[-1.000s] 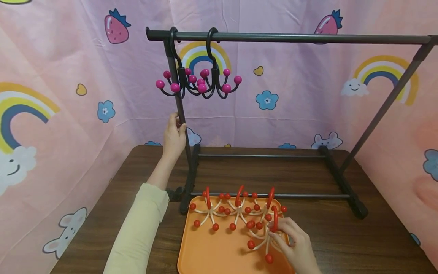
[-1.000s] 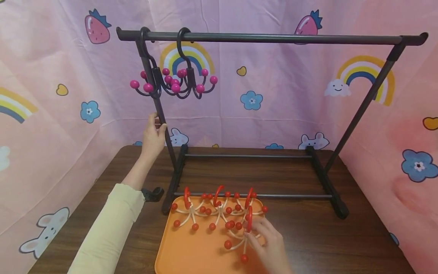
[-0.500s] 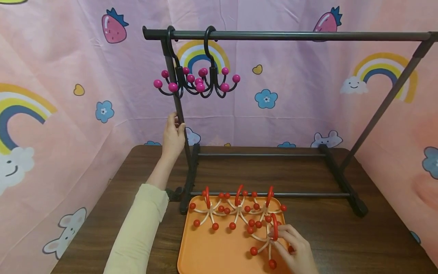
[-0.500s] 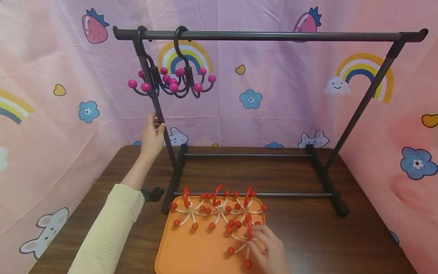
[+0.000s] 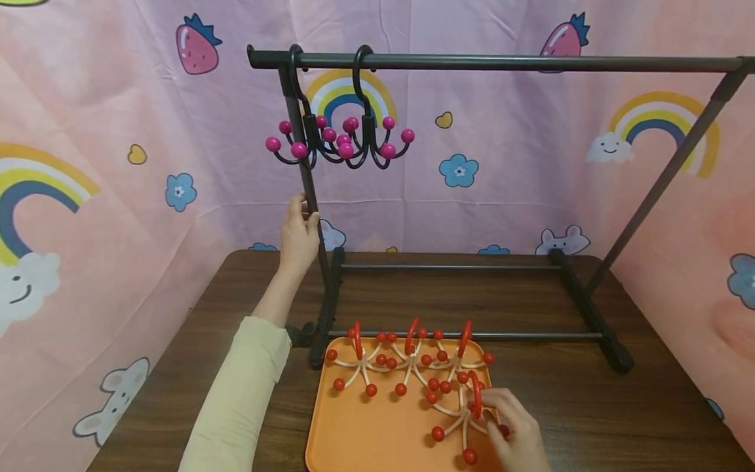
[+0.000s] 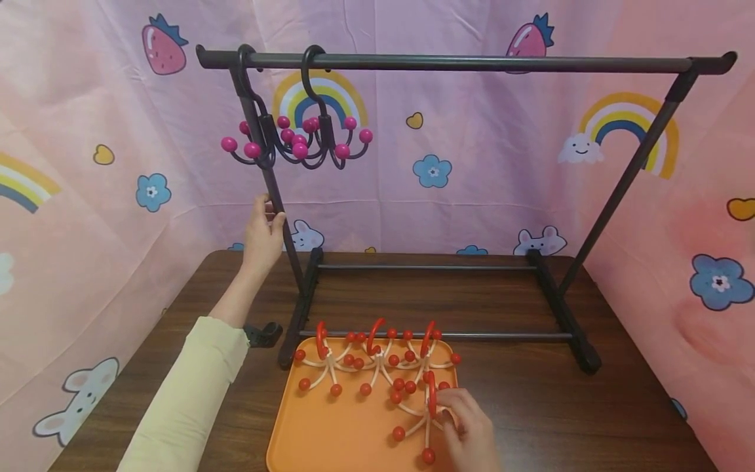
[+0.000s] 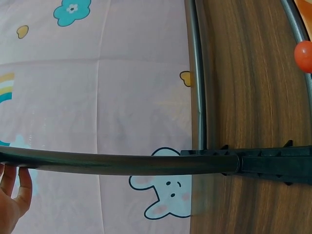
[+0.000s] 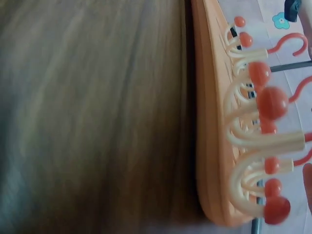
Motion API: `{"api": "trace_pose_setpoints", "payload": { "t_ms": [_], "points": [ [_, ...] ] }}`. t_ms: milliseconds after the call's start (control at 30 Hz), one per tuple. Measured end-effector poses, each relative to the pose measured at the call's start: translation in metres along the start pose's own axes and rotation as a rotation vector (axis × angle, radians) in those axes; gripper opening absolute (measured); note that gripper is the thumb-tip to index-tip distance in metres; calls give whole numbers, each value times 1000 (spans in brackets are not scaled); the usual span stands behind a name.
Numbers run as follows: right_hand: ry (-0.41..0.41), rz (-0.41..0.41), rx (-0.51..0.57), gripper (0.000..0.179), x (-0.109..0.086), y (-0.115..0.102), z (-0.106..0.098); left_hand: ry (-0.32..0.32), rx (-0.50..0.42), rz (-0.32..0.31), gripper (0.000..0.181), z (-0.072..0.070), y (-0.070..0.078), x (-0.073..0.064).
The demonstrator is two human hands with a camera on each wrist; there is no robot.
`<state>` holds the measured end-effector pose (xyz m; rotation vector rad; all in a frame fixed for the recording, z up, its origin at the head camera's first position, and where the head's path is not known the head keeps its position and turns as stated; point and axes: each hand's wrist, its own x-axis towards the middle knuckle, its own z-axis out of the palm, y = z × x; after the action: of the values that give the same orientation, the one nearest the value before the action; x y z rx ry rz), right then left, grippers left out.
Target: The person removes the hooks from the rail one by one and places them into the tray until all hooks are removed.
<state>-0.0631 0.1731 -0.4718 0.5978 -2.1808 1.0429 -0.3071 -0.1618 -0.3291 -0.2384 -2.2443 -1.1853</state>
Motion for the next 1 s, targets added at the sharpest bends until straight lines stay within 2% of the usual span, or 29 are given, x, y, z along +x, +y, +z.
{"api": "trace_pose_setpoints", "payload": {
  "t_ms": [133,233,367,667,800,1000],
  "points": [
    [-15,99,-75,45,13,1,-12,-3,6,-3,38,1,0,0],
    [-75,193,-108,41,28,5,-22,-2,9,-4,37,1,0,1],
    [-142,249,-128,33,49,10,-34,-7,15,1,37,2,-1,0],
    [-280,172,-189,20,108,3,-49,-12,-4,-24,36,0,-2,1],
    [-326,100,-206,17,135,-10,-53,-15,-1,-25,37,0,-1,0],
    [-342,-23,-220,16,174,-21,-53,-16,-3,-17,37,-1,0,0]
  ]
}}
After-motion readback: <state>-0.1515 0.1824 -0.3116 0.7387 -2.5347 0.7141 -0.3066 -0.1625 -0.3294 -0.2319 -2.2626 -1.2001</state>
